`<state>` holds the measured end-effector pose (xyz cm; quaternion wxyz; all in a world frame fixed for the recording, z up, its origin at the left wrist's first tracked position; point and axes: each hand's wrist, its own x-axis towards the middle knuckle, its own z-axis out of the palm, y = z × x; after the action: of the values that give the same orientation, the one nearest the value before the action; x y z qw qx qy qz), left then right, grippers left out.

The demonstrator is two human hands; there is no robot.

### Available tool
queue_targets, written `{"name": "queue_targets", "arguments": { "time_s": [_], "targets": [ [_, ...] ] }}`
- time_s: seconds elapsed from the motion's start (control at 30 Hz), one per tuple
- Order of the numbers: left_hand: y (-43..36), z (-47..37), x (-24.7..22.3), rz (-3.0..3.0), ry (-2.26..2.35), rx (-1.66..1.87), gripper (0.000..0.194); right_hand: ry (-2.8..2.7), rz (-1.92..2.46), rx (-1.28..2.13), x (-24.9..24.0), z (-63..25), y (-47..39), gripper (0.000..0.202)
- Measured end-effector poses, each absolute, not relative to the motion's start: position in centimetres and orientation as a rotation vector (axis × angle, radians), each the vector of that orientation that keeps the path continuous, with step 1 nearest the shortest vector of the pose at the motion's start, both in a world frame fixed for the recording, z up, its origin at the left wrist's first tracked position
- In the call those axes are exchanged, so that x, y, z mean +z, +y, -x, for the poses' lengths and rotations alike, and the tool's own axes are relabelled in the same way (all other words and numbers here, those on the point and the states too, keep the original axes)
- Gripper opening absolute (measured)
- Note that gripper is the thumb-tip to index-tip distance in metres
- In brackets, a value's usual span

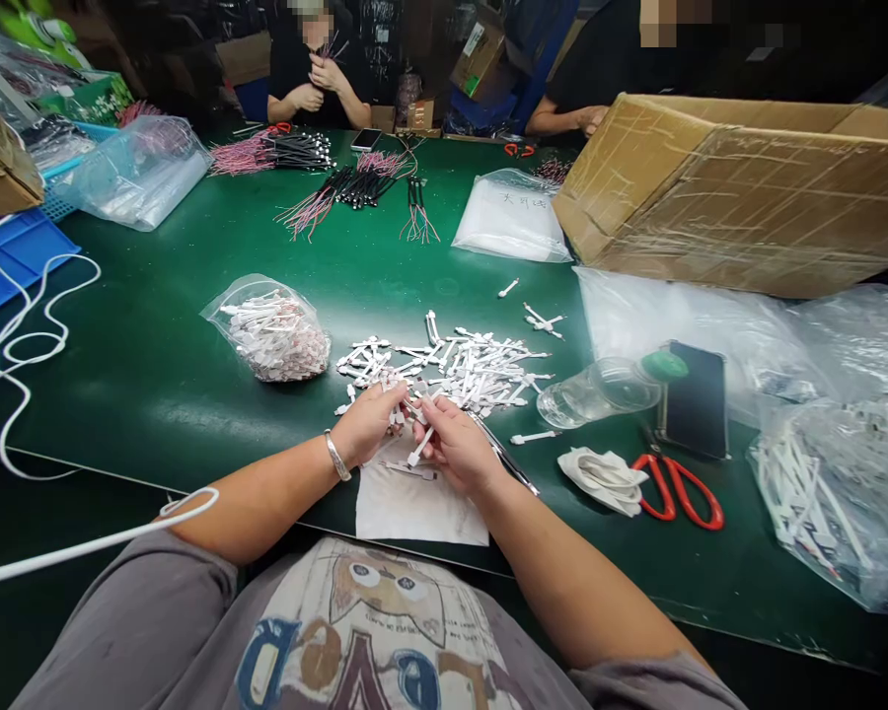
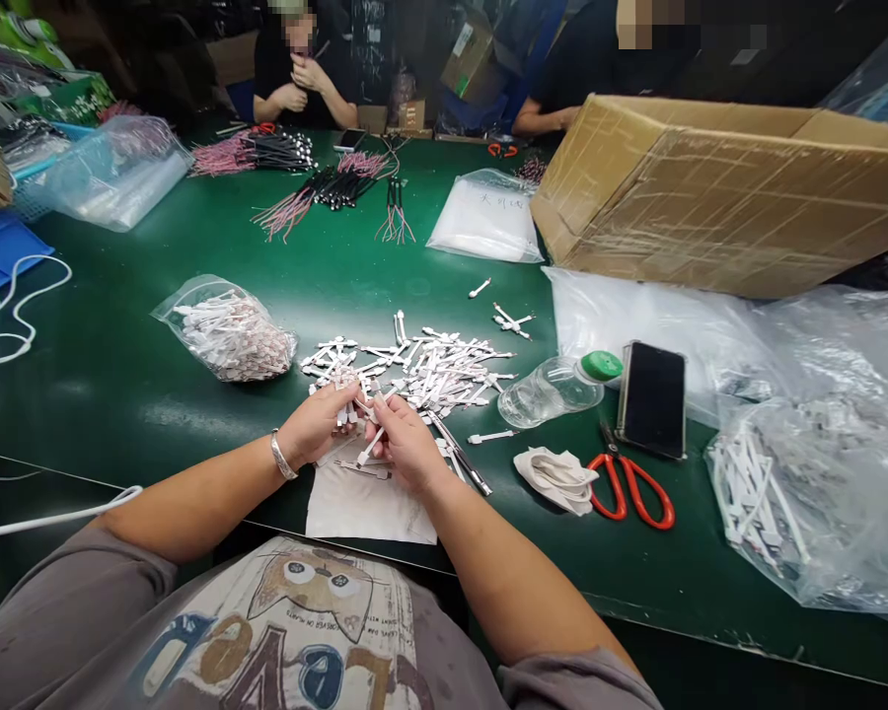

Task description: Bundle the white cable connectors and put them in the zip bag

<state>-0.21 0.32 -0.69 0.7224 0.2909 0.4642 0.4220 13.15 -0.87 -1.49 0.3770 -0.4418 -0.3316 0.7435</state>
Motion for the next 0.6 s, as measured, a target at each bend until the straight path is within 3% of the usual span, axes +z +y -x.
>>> {"name": "queue_targets", "arguments": {
  "time_s": [0.2, 0.37, 0.6],
  "targets": [
    [0.6, 0.3, -0.3, -0.595, 1.048, 0.946, 0.030, -0.766, 1.194, 1.730, -1.5, -13.9, -0.4, 0.029],
    [0.4, 1.7, 0.7, -1.241, 0.989, 0.946, 0.029, -1.143, 1.199, 2.069, -0.9, -14.8, -0.7, 0.033],
    [-0.2, 3.0, 1.5, -2.223, 0.814, 0.357, 0.030, -1.618, 1.221, 2.163, -1.0, -15.5, -1.3, 0.038]
  ]
}}
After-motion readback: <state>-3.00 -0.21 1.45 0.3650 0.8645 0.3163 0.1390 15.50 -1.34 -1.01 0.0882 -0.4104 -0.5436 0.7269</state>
